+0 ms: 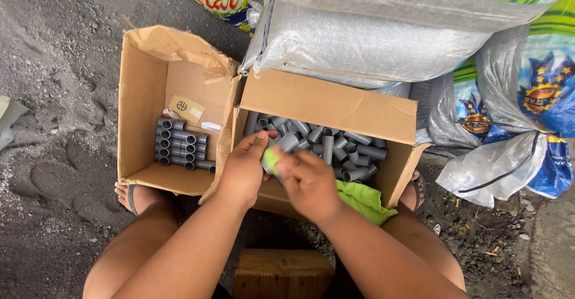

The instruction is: Cleaning PVC elbow fittings using a cloth and organizing them in cardboard boxes.

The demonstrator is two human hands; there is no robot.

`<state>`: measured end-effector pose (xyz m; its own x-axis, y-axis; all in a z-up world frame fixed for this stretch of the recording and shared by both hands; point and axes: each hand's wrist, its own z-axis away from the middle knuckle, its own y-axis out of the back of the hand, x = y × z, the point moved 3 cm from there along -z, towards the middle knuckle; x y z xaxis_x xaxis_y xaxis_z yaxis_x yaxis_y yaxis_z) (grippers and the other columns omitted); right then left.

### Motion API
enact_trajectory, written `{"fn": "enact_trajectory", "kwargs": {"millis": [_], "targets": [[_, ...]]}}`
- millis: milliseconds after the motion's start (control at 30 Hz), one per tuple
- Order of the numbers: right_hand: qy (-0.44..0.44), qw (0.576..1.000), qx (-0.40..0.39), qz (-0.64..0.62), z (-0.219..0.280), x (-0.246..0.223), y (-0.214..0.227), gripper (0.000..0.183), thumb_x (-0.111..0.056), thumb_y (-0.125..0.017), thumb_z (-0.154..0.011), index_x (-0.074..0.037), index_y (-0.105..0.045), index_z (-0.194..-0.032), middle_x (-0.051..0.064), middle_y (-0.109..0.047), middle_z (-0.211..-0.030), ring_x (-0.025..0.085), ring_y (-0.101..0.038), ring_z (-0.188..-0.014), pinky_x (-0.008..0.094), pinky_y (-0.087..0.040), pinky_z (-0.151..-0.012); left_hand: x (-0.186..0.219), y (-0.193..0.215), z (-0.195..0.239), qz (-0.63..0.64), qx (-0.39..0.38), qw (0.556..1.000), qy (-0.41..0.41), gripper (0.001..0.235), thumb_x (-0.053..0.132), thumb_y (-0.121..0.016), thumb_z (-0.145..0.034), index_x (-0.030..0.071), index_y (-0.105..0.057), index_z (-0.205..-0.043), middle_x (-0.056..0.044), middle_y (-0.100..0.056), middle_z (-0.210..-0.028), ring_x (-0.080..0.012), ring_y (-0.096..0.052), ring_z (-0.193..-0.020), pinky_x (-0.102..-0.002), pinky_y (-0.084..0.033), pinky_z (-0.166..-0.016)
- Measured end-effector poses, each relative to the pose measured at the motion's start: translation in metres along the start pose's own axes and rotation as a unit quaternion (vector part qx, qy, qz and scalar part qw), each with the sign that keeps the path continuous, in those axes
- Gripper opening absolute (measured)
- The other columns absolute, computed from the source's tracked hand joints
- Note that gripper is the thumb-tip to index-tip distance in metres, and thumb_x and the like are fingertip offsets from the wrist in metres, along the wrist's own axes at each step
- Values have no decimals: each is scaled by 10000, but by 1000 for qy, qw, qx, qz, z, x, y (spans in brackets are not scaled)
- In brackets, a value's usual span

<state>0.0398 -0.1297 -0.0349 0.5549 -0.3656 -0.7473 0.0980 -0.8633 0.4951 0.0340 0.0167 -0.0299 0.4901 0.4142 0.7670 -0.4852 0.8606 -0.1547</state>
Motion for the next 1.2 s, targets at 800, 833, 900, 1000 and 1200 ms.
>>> {"fn": "enact_trajectory", "kwargs": {"millis": [800, 833, 900, 1000, 1200], "targets": [[-93, 994, 18, -48, -7, -27, 11, 228, -135, -686, -971, -143, -795, -1170, 58, -711, -831, 194, -703, -689, 304, -550, -577, -14, -3, 9, 143, 15, 977, 161, 353, 232, -658, -998, -71, -625, -1175, -121, -554, -1029, -231, -580, -951, -398, -531, -875], [-95, 994, 17, -48, -10, -22, 14, 228, -135, -686, -971, -143, -795, -1170, 58, -711, -831, 194, -703, -689, 304, -550, -577, -13, -5, 10, 142, 16, 976, 163, 353, 232, -658, -998, -71, -625, -1175, -121, -554, -1029, -231, -580, -951, -398, -531, -875], [-113, 989, 30, -93, -15, -13, 19, 276, 16, -667, -937, -90, -761, -1174, 149, -667, -884, 166, -596, -691, 304, -530, -619, -13, -12, 13, 168, -13, 970, 177, 403, 284, -647, -983, -39, -591, -1217, -166, -552, -1063, -309, -559, -1039, -549, -530, -993], [-111, 990, 69, -53, -15, -4, 23, 206, 31, -675, -935, -46, -762, -1104, 104, -642, -857, 172, -652, -673, 287, -480, -542, -29, -5, 4, 169, -13, 969, 181, 412, 269, -636, -978, -54, -569, -1225, -199, -581, -1087, -355, -594, -1055, -575, -518, -1007], [-70, 995, 30, -60, 1, -32, 9, 239, -149, -826, -856, -90, -778, -1083, 82, -701, -865, 228, -721, -722, 319, -555, -574, -28, 0, 8, 190, 44, 958, 211, 260, 184, -686, -937, -28, -652, -1082, -146, -629, -971, -278, -607, -891, -425, -558, -867]]}}
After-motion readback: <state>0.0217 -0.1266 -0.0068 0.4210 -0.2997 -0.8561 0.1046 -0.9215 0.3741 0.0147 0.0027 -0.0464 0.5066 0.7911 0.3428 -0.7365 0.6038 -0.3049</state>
